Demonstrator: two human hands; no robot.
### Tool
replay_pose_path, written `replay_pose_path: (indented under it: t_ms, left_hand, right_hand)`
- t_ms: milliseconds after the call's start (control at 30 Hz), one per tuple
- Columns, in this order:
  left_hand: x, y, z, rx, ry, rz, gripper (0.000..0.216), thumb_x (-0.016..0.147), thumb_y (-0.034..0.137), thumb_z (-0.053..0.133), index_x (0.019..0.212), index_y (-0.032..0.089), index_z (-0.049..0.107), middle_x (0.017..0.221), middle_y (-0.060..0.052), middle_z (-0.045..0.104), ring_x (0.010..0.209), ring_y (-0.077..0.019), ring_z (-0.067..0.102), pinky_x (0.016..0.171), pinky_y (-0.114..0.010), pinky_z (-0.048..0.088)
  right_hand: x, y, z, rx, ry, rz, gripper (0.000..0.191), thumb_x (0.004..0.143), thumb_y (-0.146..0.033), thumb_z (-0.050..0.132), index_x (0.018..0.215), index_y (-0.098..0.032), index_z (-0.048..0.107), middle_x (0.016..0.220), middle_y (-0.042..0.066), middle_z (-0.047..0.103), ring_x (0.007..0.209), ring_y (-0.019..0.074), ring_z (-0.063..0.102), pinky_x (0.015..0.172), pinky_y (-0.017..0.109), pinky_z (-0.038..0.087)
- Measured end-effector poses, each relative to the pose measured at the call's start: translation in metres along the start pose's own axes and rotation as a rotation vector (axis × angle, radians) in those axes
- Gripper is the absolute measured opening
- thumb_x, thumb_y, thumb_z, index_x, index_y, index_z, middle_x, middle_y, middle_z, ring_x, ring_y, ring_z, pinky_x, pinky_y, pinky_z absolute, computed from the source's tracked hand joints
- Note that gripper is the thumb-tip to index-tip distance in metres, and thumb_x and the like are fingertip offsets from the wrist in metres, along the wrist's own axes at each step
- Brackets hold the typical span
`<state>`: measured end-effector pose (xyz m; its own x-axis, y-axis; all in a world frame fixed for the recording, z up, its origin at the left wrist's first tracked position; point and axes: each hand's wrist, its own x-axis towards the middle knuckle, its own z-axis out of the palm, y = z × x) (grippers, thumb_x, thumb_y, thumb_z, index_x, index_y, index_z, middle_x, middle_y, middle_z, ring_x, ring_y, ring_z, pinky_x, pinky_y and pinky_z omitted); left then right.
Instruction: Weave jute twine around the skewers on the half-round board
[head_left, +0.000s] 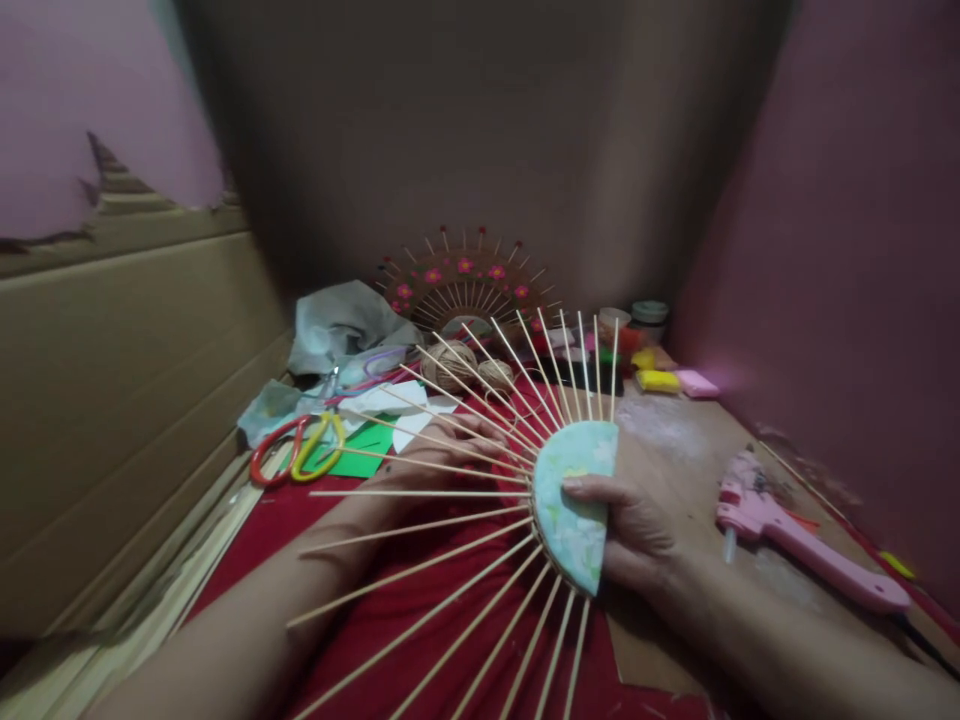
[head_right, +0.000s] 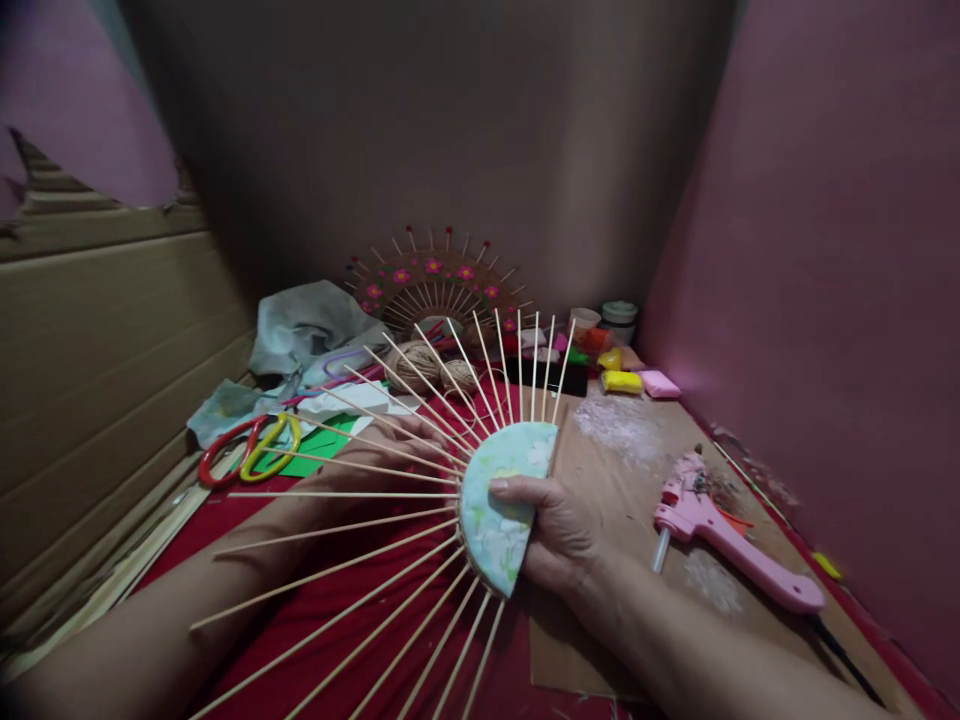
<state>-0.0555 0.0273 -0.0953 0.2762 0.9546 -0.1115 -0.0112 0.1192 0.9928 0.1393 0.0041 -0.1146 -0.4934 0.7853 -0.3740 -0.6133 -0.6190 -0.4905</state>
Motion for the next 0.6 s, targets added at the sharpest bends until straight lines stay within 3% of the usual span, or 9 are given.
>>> replay_pose_path:
  t_ms: [133,267,467,600]
  left_hand:
    - [-0.004,0.0,-0.002,0.009,0.017,-0.016,0.018,0.063,0.019,0.07,0.076,0.012,0.06,0.062,-0.002,0.056,0.05,-0.0104,0.05,0.043,-0.02,0.036]
    - [-0.002,0.011,-0.012,0.103,-0.088,-0.023,0.012,0.065,0.021,0.067,0.07,0.012,0.06,0.063,-0.002,0.056,0.052,-0.0106,0.049,0.048,-0.023,0.037]
    - [0.011,0.024,-0.055,0.269,-0.071,0.041,0.009,0.059,0.016,0.071,0.058,0.011,0.064,0.056,-0.001,0.055,0.05,-0.0085,0.047,0.047,-0.019,0.034]
    - [0.011,0.021,-0.085,0.198,0.003,0.069,0.011,0.059,0.017,0.071,0.065,0.012,0.063,0.057,-0.001,0.055,0.046,-0.0085,0.047,0.043,-0.02,0.033]
  right_hand:
    - [0.0,0.002,-0.004,-0.009,0.005,0.023,0.019,0.057,-0.003,0.059,0.073,-0.01,0.064,0.063,0.005,0.066,0.062,0.0169,0.061,0.078,0.037,0.047]
    - [-0.002,0.0,-0.005,0.037,0.034,0.027,0.018,0.058,-0.002,0.058,0.073,-0.01,0.064,0.065,0.005,0.067,0.061,0.0166,0.061,0.077,0.037,0.048]
    - [-0.003,-0.004,-0.007,0.081,0.063,0.029,0.015,0.056,-0.002,0.06,0.067,-0.011,0.064,0.063,0.006,0.067,0.062,0.0184,0.062,0.076,0.038,0.048]
    - [0.0,-0.006,-0.008,0.083,0.106,-0.011,0.016,0.057,0.0,0.061,0.068,-0.013,0.064,0.065,0.006,0.067,0.062,0.0185,0.062,0.076,0.039,0.049]
